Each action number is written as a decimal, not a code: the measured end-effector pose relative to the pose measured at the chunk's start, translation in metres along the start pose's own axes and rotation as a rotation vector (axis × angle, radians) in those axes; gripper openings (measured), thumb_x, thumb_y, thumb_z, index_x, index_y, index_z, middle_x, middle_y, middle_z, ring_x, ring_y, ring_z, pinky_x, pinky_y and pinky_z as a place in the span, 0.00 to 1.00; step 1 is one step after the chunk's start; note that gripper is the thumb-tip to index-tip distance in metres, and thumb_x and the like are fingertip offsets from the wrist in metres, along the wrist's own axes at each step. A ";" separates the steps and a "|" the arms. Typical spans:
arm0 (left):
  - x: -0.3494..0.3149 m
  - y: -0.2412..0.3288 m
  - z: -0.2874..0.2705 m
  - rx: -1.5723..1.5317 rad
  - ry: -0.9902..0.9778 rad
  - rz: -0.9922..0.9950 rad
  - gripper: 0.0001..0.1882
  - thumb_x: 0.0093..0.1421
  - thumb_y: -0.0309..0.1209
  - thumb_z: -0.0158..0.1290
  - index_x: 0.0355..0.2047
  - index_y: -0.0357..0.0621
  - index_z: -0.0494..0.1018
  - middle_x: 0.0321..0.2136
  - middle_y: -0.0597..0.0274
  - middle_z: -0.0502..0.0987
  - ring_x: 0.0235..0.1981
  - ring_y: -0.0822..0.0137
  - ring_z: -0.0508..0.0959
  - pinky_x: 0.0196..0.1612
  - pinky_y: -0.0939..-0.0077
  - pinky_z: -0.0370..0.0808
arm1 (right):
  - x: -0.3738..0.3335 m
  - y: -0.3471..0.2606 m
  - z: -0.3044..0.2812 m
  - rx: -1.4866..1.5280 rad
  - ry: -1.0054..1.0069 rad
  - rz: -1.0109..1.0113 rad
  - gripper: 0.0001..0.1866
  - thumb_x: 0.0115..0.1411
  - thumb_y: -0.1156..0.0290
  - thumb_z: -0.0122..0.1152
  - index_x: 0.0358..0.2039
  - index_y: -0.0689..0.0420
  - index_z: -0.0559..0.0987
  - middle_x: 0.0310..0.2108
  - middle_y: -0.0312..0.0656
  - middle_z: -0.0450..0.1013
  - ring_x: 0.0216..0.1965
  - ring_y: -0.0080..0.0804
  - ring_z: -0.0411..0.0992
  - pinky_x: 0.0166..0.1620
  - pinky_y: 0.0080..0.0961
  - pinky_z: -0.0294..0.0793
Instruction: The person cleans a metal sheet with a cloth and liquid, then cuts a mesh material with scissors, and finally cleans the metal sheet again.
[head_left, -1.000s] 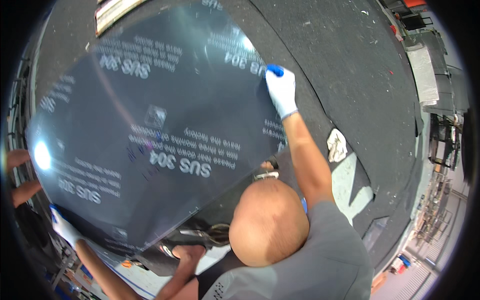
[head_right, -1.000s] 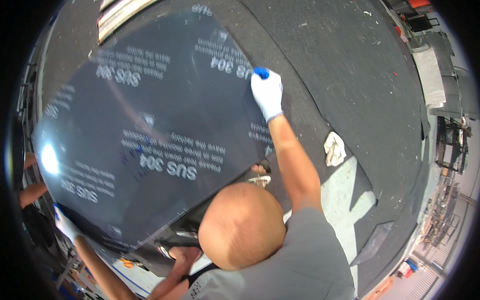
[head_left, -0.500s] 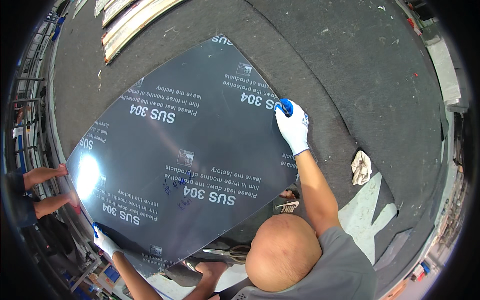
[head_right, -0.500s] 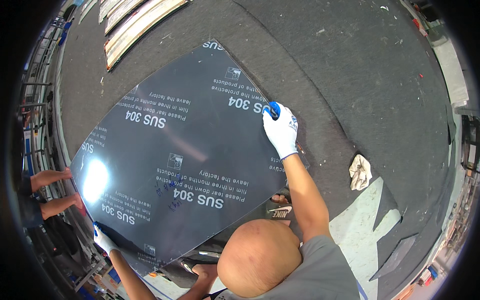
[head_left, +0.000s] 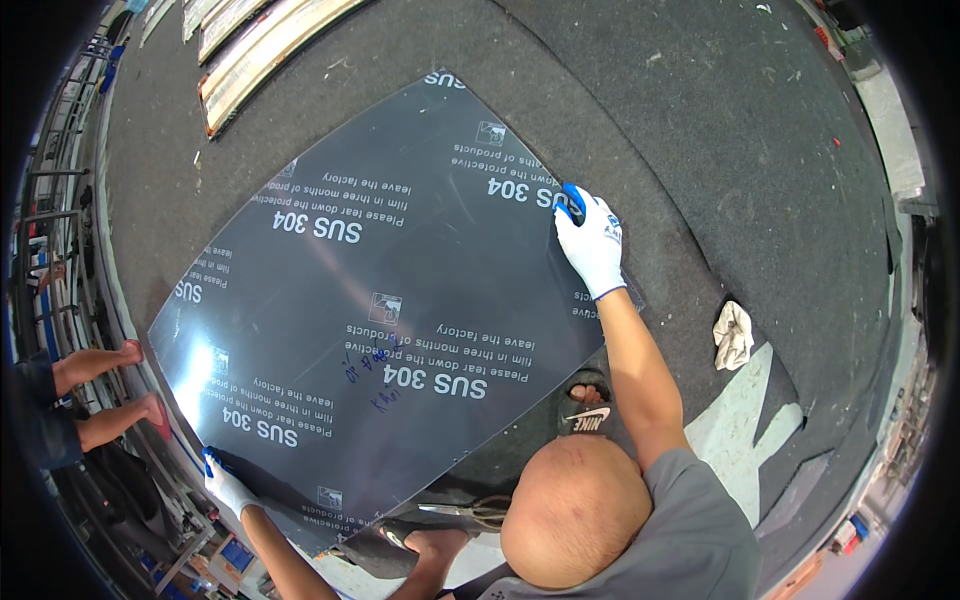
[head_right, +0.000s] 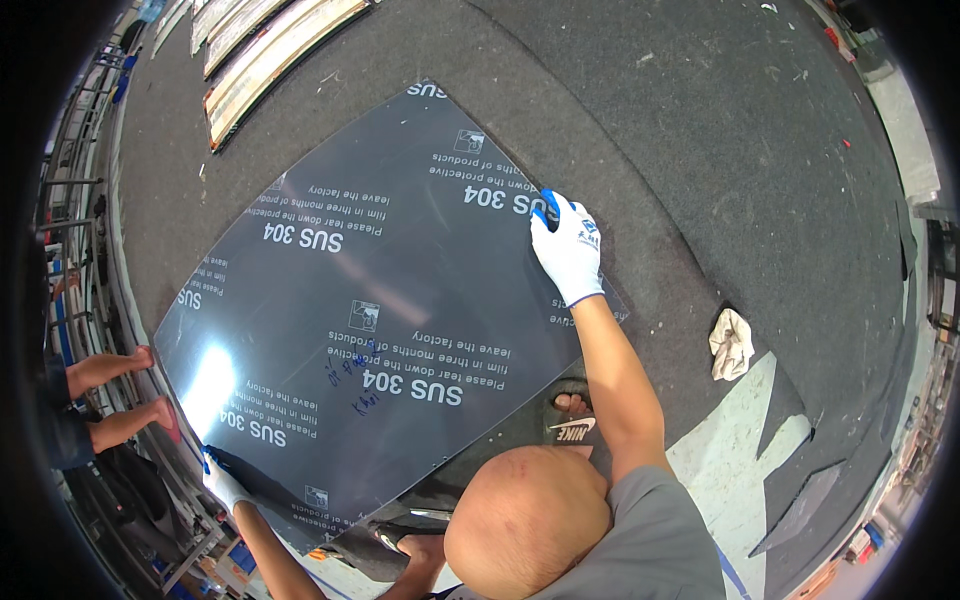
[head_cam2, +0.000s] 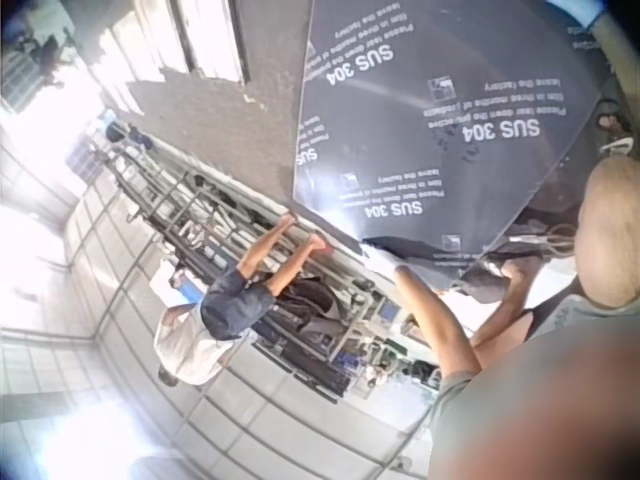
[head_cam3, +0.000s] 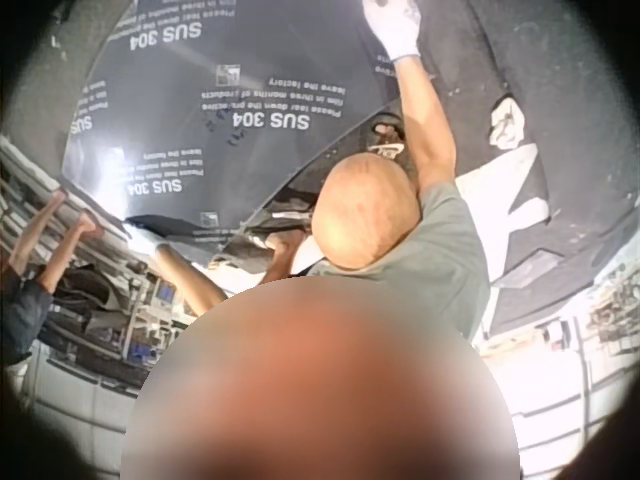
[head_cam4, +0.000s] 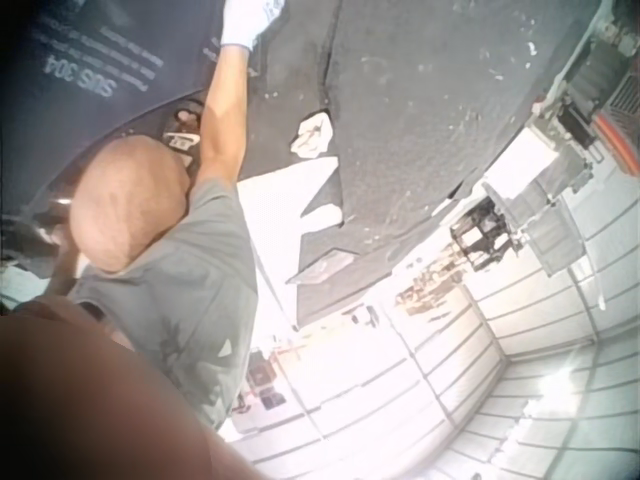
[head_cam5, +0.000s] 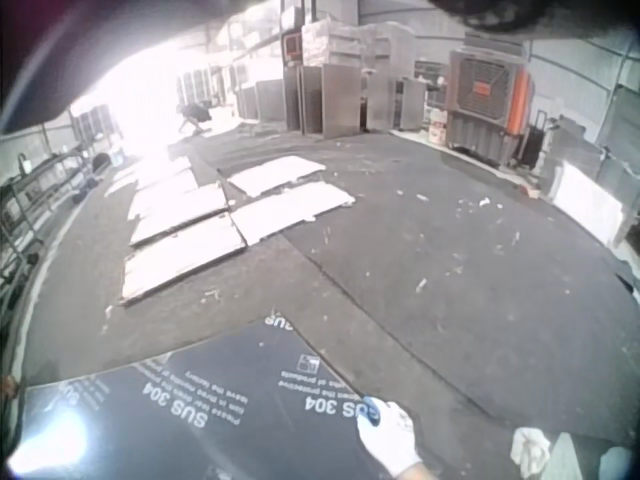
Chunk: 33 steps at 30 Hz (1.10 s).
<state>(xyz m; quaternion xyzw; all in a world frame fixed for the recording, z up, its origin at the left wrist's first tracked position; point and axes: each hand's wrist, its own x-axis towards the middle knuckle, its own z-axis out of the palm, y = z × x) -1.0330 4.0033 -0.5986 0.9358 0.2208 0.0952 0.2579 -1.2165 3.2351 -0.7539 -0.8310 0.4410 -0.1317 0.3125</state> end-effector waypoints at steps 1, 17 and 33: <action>-0.003 0.001 0.000 -0.023 0.015 0.029 0.28 0.76 0.48 0.54 0.51 0.28 0.82 0.35 0.63 0.83 0.33 0.71 0.76 0.39 0.73 0.74 | -0.001 0.000 0.002 -0.013 0.000 0.001 0.24 0.66 0.55 0.64 0.60 0.51 0.82 0.49 0.50 0.80 0.53 0.51 0.78 0.58 0.44 0.76; -0.011 0.010 0.008 -0.077 0.051 -0.119 0.31 0.73 0.51 0.58 0.53 0.29 0.82 0.37 0.64 0.82 0.36 0.71 0.75 0.42 0.73 0.74 | -0.012 -0.007 0.022 -0.213 0.008 -0.041 0.29 0.68 0.52 0.60 0.66 0.51 0.77 0.58 0.54 0.71 0.59 0.55 0.68 0.63 0.52 0.66; -0.010 0.021 0.010 -0.030 0.058 -0.070 0.32 0.72 0.54 0.58 0.43 0.27 0.82 0.30 0.64 0.78 0.31 0.67 0.72 0.38 0.68 0.73 | -0.013 -0.013 0.019 -0.212 0.010 -0.028 0.26 0.67 0.53 0.62 0.63 0.47 0.80 0.57 0.53 0.71 0.59 0.55 0.68 0.63 0.53 0.67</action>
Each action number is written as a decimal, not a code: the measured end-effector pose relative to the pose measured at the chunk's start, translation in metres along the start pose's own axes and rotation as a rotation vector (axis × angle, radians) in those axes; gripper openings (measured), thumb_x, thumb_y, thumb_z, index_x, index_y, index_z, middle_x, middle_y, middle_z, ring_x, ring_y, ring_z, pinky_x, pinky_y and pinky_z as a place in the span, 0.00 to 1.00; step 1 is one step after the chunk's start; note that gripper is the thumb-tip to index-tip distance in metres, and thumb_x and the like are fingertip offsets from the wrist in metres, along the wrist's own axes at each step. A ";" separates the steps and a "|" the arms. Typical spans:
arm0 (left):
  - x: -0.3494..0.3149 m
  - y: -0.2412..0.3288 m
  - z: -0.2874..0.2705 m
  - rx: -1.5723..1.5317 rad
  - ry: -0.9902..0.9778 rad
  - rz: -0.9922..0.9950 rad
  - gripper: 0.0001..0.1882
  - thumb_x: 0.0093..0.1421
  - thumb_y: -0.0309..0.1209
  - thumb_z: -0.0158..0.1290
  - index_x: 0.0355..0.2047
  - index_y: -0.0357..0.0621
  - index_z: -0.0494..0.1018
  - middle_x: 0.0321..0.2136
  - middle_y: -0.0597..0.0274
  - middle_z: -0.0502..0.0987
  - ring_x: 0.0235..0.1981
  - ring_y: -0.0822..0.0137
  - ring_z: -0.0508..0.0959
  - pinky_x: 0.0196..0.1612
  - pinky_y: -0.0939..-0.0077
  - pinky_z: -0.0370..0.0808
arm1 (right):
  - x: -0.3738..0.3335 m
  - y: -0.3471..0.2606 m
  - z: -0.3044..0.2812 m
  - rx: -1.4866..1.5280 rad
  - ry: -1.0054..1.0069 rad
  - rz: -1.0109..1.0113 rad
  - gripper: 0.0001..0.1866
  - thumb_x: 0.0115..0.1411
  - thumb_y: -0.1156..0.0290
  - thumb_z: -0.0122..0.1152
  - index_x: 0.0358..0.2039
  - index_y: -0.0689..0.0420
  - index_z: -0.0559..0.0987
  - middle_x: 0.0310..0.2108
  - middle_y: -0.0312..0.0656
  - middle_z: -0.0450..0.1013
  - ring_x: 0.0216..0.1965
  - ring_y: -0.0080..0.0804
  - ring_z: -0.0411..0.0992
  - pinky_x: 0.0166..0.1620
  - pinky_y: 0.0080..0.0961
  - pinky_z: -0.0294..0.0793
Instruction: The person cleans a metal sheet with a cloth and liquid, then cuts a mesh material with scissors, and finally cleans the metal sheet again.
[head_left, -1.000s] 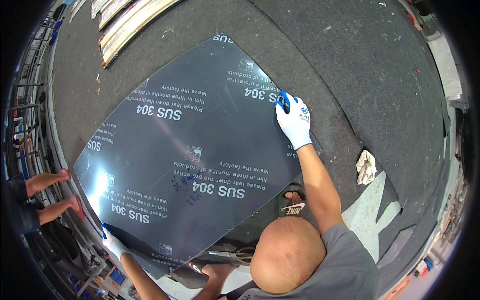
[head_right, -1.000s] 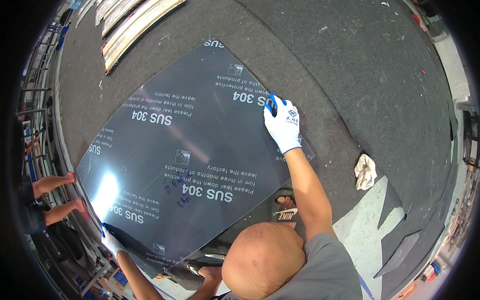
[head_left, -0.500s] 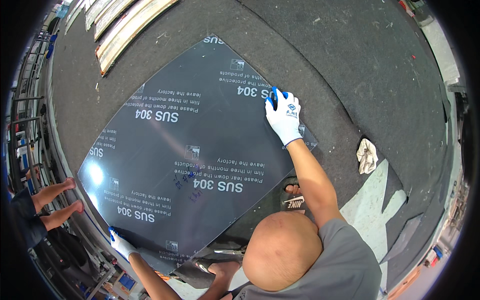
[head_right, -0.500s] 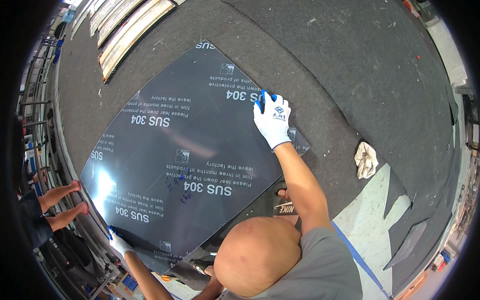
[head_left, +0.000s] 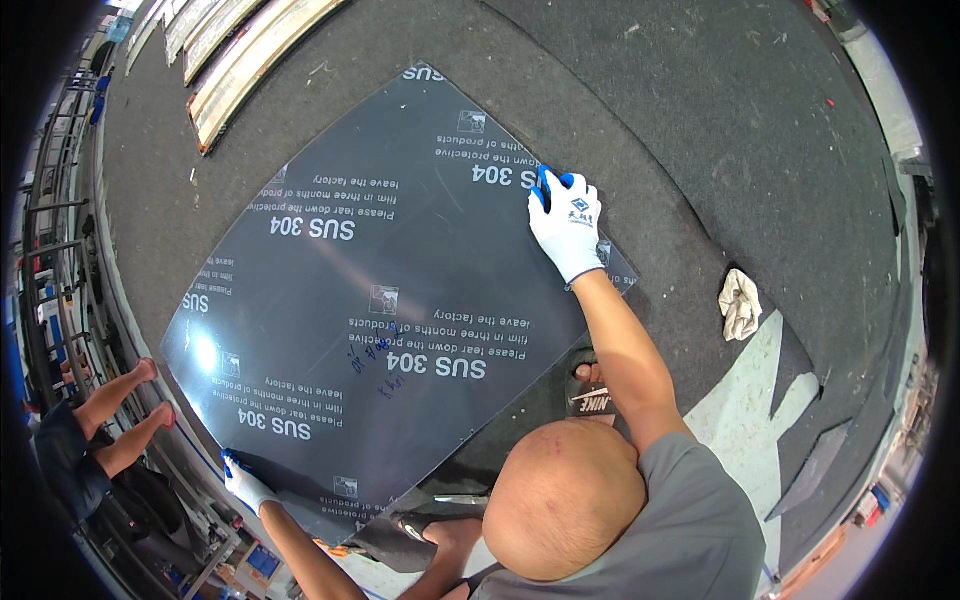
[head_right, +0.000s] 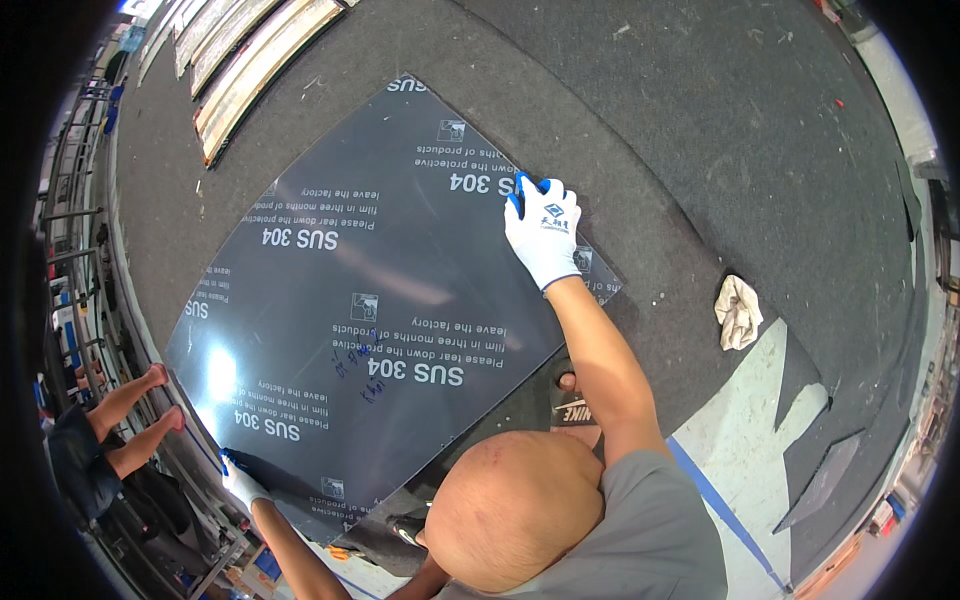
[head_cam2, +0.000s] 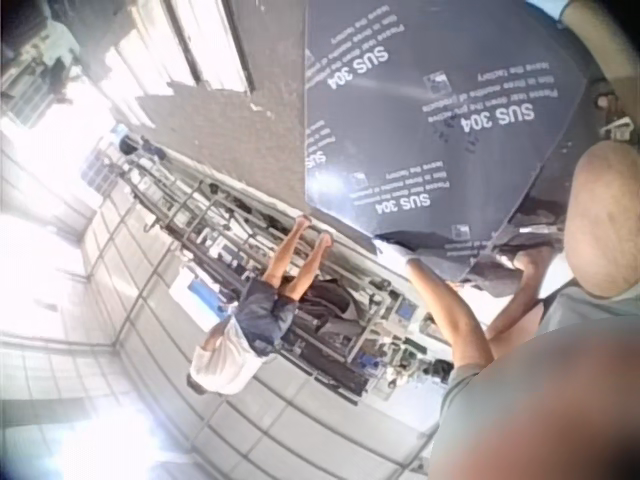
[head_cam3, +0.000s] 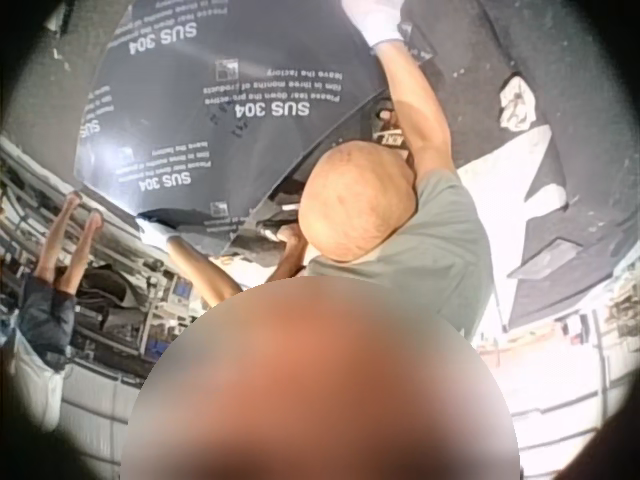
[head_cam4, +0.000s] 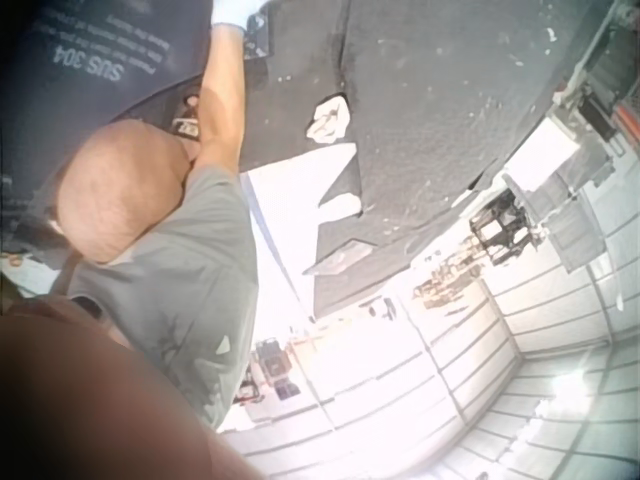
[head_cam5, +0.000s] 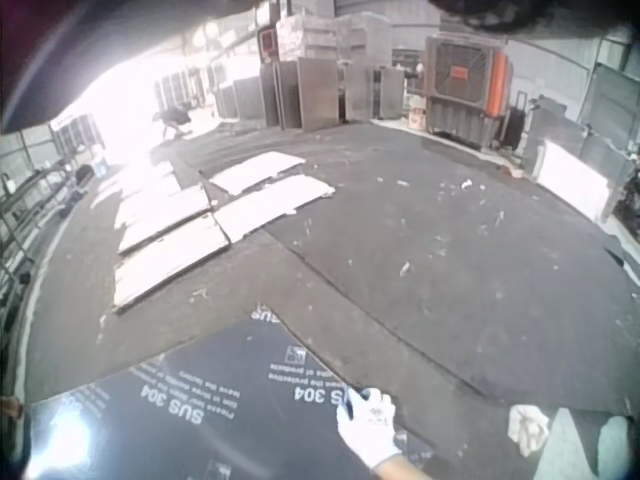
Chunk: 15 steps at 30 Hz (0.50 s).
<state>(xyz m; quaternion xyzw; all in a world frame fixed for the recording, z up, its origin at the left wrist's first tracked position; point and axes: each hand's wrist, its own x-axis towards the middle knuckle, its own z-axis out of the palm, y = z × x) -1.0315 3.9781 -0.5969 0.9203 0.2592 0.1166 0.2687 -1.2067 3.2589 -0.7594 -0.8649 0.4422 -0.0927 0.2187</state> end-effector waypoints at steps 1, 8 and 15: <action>0.000 0.001 0.000 0.038 0.016 -0.021 0.32 0.72 0.54 0.57 0.43 0.28 0.83 0.30 0.64 0.78 0.31 0.68 0.72 0.38 0.69 0.73 | -0.001 -0.002 0.001 -0.026 -0.008 0.001 0.27 0.67 0.52 0.61 0.64 0.47 0.80 0.57 0.53 0.71 0.58 0.55 0.68 0.63 0.53 0.67; 0.000 0.002 0.002 -0.077 -0.052 -0.022 0.27 0.74 0.50 0.56 0.45 0.32 0.84 0.32 0.68 0.79 0.32 0.71 0.73 0.38 0.72 0.73 | 0.001 -0.011 -0.002 -0.184 -0.054 -0.008 0.26 0.68 0.52 0.59 0.64 0.48 0.79 0.58 0.52 0.68 0.59 0.54 0.67 0.59 0.53 0.69; 0.003 -0.011 0.014 -0.136 -0.085 0.052 0.27 0.75 0.48 0.55 0.52 0.33 0.83 0.36 0.67 0.83 0.35 0.72 0.76 0.41 0.74 0.75 | -0.037 -0.003 -0.021 -0.086 0.063 -0.119 0.31 0.66 0.52 0.62 0.65 0.54 0.76 0.59 0.52 0.70 0.62 0.54 0.67 0.63 0.51 0.69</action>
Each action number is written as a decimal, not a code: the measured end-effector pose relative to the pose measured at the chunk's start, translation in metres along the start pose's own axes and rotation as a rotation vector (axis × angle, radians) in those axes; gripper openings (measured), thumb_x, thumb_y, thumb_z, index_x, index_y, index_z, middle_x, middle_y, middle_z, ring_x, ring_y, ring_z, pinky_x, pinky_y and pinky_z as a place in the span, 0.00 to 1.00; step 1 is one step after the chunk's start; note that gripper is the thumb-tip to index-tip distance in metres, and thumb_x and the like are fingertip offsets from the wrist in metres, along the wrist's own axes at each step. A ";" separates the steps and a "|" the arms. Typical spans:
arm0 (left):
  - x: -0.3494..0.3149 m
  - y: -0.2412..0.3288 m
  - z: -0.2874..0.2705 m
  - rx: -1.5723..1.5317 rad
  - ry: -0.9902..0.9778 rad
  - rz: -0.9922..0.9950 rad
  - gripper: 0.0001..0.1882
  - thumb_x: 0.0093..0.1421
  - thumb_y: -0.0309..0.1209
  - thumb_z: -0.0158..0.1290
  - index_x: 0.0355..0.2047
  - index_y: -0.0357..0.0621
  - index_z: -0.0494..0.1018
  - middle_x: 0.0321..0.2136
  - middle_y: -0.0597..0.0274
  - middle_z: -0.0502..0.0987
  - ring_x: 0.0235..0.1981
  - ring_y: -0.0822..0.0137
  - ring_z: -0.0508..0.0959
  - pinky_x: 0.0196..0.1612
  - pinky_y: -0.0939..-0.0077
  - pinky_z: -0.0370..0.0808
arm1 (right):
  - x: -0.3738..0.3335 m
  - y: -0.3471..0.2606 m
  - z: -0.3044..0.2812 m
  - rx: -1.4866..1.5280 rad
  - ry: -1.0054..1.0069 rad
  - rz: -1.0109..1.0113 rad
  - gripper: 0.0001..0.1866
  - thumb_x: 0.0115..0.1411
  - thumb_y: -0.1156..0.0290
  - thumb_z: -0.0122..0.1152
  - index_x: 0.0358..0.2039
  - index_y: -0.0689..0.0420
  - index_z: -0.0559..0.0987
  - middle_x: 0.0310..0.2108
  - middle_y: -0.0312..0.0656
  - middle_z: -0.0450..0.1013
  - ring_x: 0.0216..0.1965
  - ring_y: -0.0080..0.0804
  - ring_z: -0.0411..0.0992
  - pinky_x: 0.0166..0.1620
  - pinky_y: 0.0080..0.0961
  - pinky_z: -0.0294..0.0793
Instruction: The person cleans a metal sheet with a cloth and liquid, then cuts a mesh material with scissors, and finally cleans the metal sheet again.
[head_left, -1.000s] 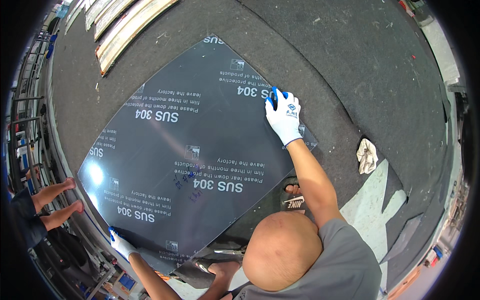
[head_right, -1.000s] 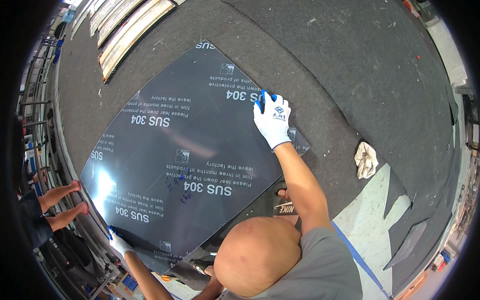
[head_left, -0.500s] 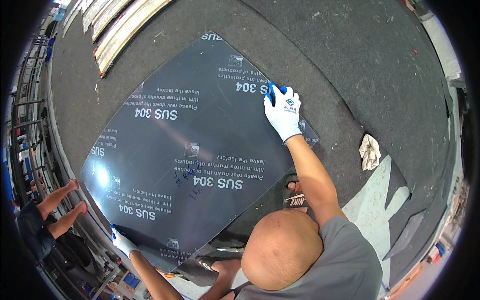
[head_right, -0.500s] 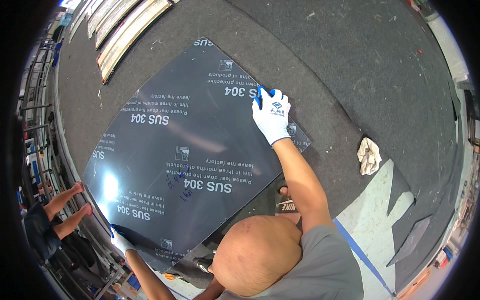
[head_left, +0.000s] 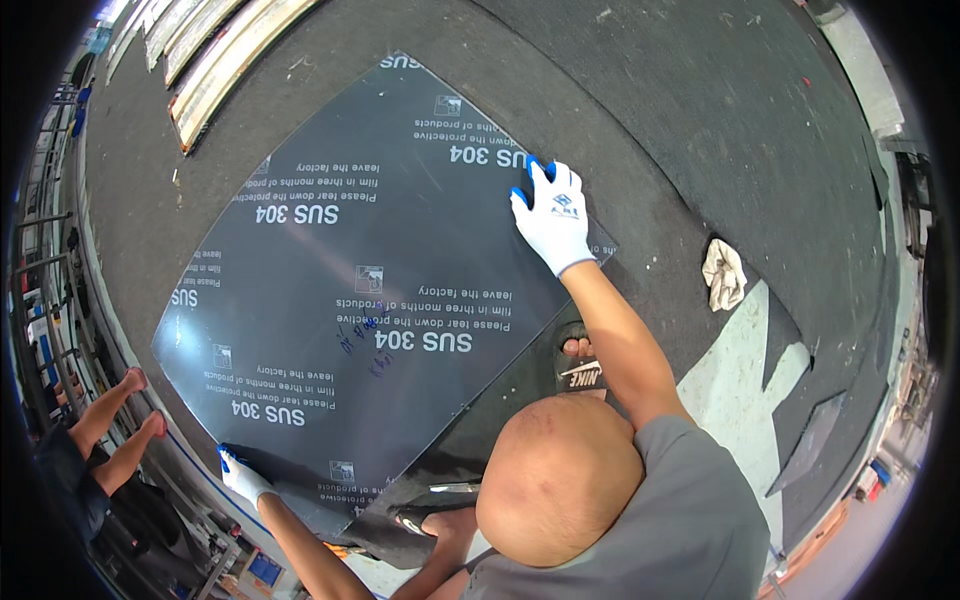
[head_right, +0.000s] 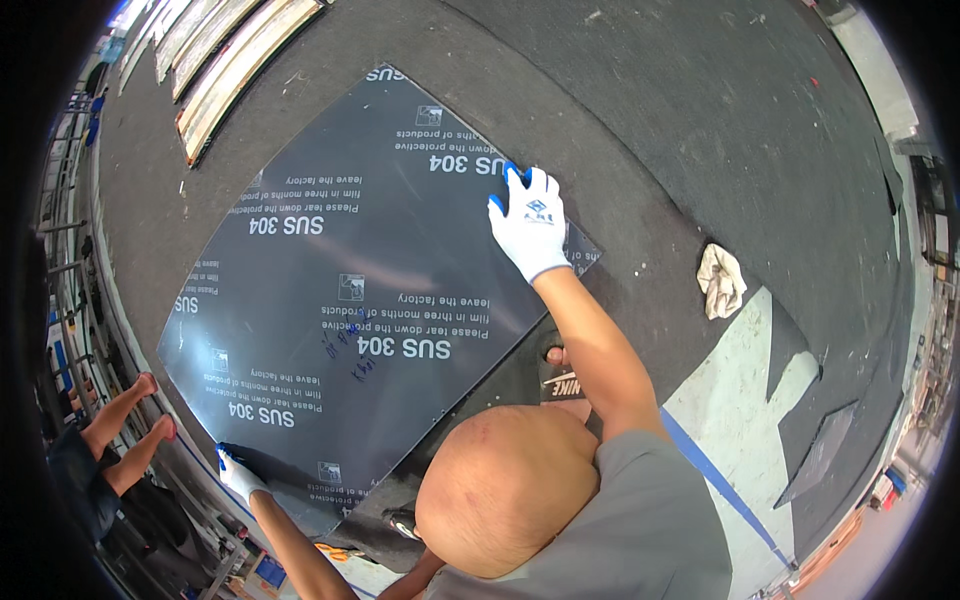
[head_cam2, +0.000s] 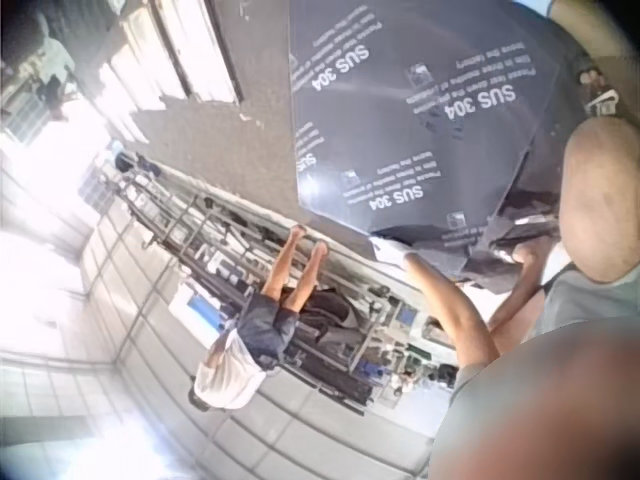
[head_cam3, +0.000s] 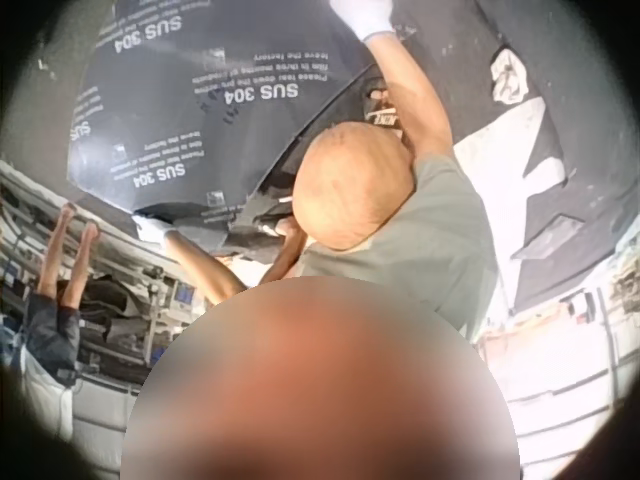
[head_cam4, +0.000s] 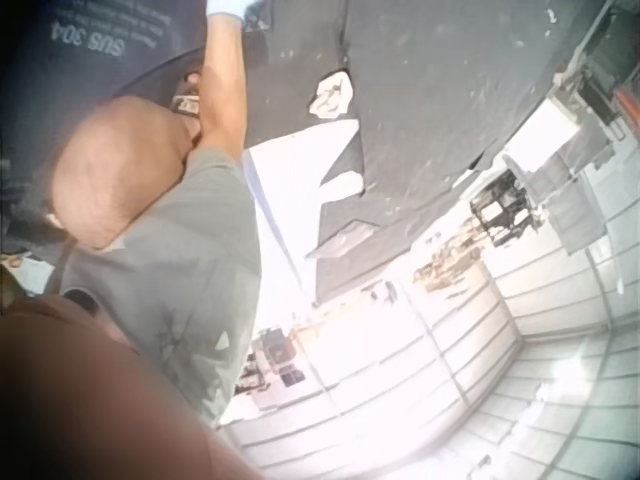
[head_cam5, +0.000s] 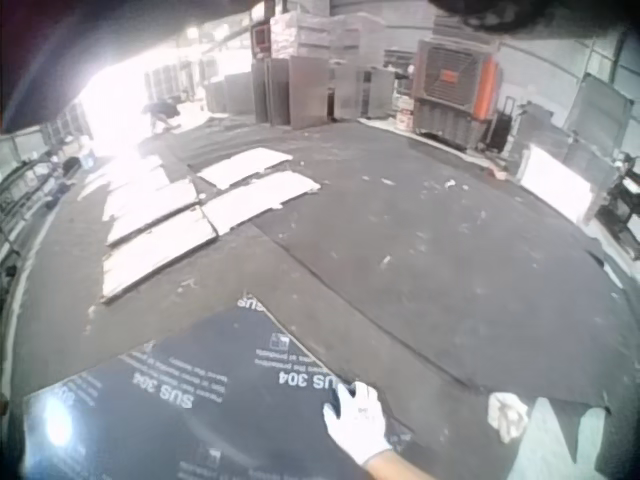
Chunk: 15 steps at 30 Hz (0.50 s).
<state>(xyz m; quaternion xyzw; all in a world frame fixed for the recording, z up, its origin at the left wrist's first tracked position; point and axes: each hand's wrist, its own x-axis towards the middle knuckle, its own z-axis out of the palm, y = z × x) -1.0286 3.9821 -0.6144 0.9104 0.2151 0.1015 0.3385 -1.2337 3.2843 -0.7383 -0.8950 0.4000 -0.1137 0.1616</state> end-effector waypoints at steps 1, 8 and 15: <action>0.001 0.000 0.001 -0.016 0.001 0.014 0.27 0.75 0.48 0.55 0.53 0.33 0.83 0.37 0.67 0.83 0.35 0.71 0.76 0.42 0.74 0.75 | -0.009 0.003 -0.008 0.001 0.010 0.004 0.32 0.66 0.52 0.63 0.65 0.55 0.76 0.59 0.52 0.71 0.63 0.54 0.66 0.64 0.51 0.69; 0.004 0.004 0.004 0.145 0.014 -0.039 0.28 0.75 0.48 0.55 0.56 0.30 0.82 0.43 0.60 0.85 0.40 0.67 0.79 0.46 0.70 0.77 | -0.015 0.075 -0.081 0.051 0.490 0.167 0.30 0.64 0.56 0.67 0.60 0.61 0.78 0.56 0.58 0.77 0.59 0.58 0.73 0.66 0.54 0.67; 0.005 0.000 0.004 0.088 0.035 -0.041 0.29 0.74 0.49 0.56 0.51 0.27 0.83 0.38 0.57 0.84 0.36 0.65 0.78 0.44 0.65 0.78 | -0.093 0.079 -0.022 -0.059 -0.057 0.101 0.43 0.67 0.51 0.63 0.74 0.65 0.62 0.74 0.64 0.59 0.74 0.65 0.56 0.77 0.56 0.48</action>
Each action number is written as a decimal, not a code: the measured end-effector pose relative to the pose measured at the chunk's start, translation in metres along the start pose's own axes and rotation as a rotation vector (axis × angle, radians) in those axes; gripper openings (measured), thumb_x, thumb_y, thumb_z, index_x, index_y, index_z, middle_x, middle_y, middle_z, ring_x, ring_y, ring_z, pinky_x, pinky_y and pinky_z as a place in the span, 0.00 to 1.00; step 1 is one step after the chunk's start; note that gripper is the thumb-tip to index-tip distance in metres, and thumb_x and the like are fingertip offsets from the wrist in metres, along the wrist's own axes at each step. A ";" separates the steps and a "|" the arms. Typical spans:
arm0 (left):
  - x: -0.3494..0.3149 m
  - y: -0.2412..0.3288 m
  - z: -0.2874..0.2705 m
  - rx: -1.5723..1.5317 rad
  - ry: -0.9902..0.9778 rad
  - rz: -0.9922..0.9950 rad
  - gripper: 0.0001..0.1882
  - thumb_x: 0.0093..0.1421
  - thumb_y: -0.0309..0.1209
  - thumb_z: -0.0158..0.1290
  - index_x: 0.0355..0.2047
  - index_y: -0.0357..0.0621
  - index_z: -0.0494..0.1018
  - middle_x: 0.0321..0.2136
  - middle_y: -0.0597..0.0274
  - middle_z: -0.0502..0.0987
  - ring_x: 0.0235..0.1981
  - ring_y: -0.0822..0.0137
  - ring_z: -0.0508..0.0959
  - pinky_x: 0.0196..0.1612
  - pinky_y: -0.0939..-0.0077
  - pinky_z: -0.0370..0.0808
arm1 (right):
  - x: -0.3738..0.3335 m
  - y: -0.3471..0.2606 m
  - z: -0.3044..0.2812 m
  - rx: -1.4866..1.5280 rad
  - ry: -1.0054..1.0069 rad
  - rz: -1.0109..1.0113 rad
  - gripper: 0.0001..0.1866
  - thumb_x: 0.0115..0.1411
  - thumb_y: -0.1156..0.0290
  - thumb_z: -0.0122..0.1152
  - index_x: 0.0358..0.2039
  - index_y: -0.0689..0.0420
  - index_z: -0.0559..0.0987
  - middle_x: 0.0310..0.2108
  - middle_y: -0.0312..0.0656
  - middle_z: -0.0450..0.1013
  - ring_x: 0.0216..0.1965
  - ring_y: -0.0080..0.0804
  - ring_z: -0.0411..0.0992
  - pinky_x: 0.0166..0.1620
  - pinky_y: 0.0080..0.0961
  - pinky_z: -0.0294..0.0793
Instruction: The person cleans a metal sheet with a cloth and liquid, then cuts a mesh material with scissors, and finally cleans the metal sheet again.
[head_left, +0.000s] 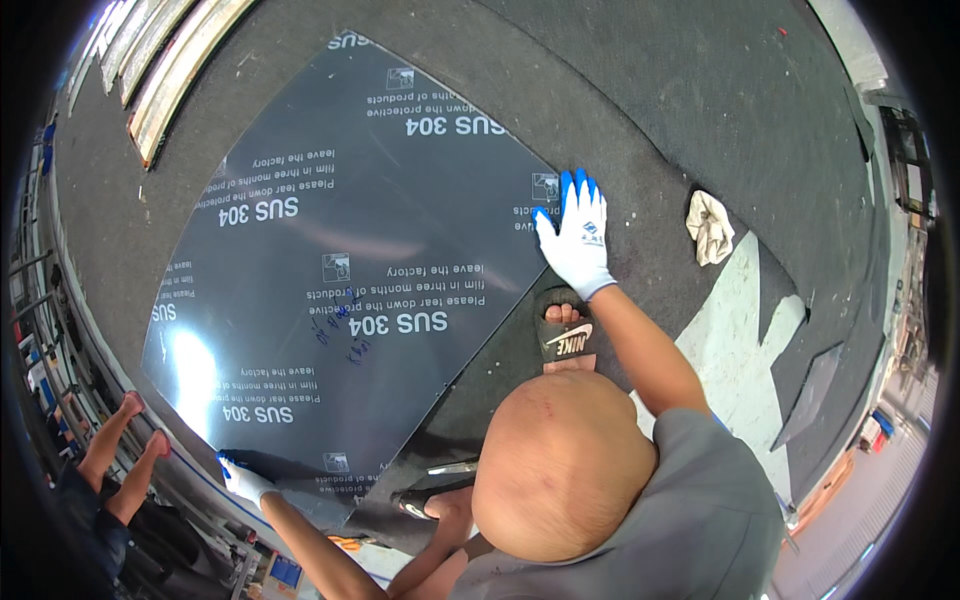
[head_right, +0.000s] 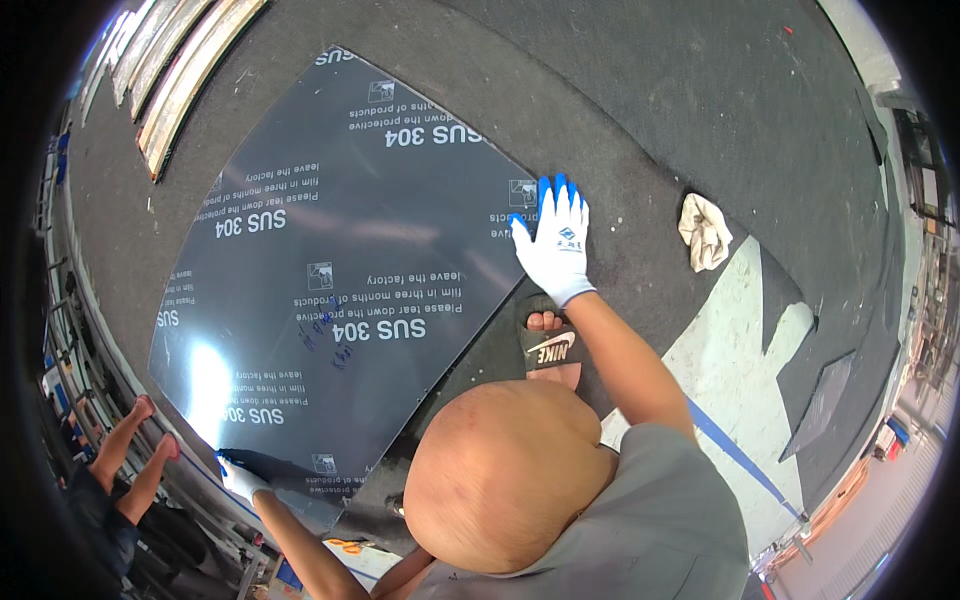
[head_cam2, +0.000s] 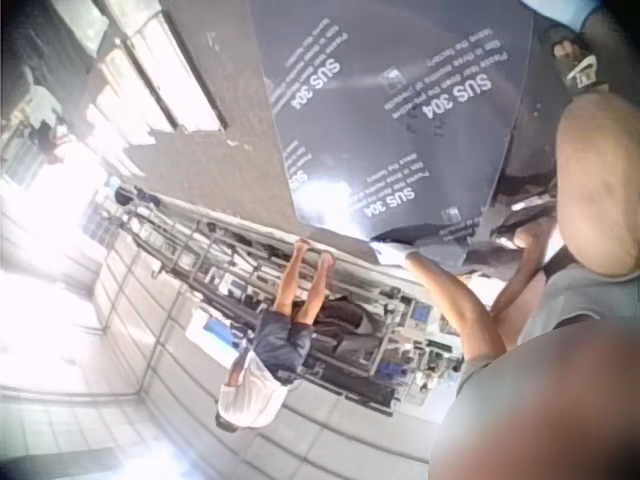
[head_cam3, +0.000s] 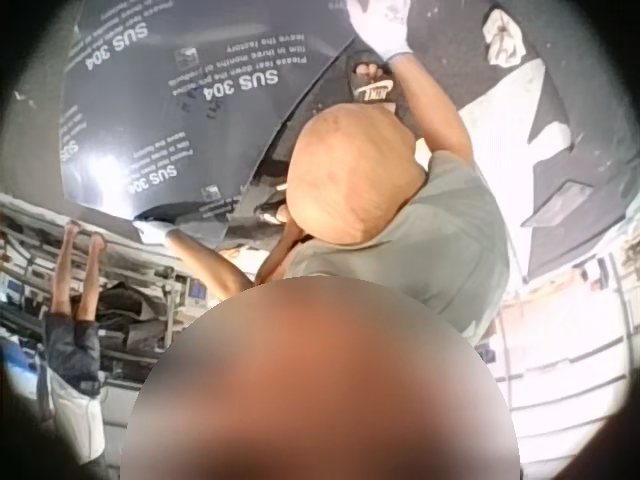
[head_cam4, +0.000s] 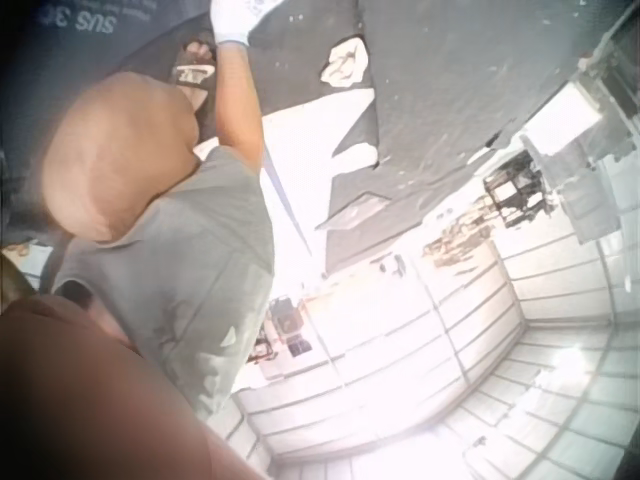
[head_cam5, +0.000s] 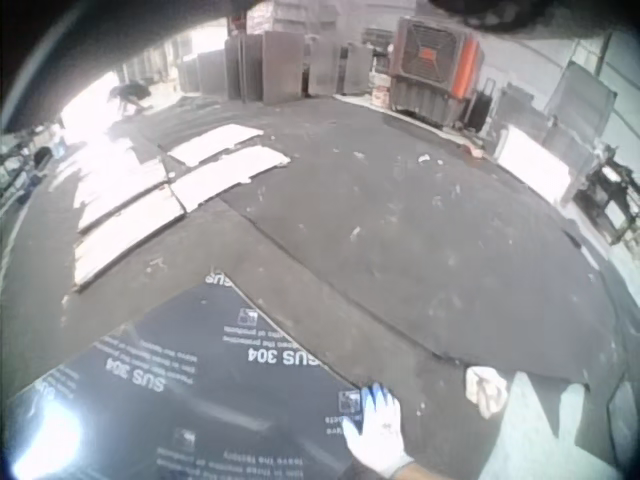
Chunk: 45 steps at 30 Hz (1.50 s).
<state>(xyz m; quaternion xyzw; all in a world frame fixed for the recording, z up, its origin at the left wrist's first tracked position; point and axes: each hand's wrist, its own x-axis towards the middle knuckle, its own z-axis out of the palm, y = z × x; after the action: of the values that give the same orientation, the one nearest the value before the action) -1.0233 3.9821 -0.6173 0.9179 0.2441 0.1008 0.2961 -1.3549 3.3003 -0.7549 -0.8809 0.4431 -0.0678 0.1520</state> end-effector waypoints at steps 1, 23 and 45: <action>0.000 0.000 -0.001 0.046 -0.001 -0.011 0.29 0.74 0.49 0.56 0.49 0.27 0.84 0.36 0.58 0.84 0.36 0.65 0.78 0.44 0.64 0.78 | -0.006 -0.001 0.010 -0.021 0.045 -0.041 0.45 0.68 0.50 0.62 0.75 0.66 0.59 0.76 0.65 0.54 0.76 0.66 0.52 0.78 0.57 0.45; 0.037 -0.068 0.032 -0.148 -0.233 -0.125 0.21 0.76 0.41 0.53 0.52 0.34 0.83 0.39 0.64 0.85 0.35 0.70 0.81 0.42 0.73 0.79 | 0.093 -0.077 0.021 -0.085 -0.193 -0.081 0.50 0.72 0.39 0.47 0.78 0.68 0.53 0.80 0.58 0.49 0.80 0.52 0.48 0.80 0.52 0.42; -0.052 -0.058 0.073 0.237 -0.026 -0.145 0.19 0.69 0.41 0.58 0.50 0.39 0.83 0.40 0.56 0.87 0.41 0.65 0.84 0.50 0.68 0.79 | 0.179 -0.447 0.103 -0.116 -0.217 -0.884 0.44 0.71 0.33 0.45 0.80 0.44 0.59 0.82 0.44 0.47 0.81 0.60 0.41 0.78 0.69 0.33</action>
<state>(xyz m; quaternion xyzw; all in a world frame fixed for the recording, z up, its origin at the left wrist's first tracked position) -1.0664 3.9608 -0.7127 0.9276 0.3164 0.0378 0.1950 -0.8815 3.4294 -0.7087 -0.9945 0.0094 -0.0087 0.1043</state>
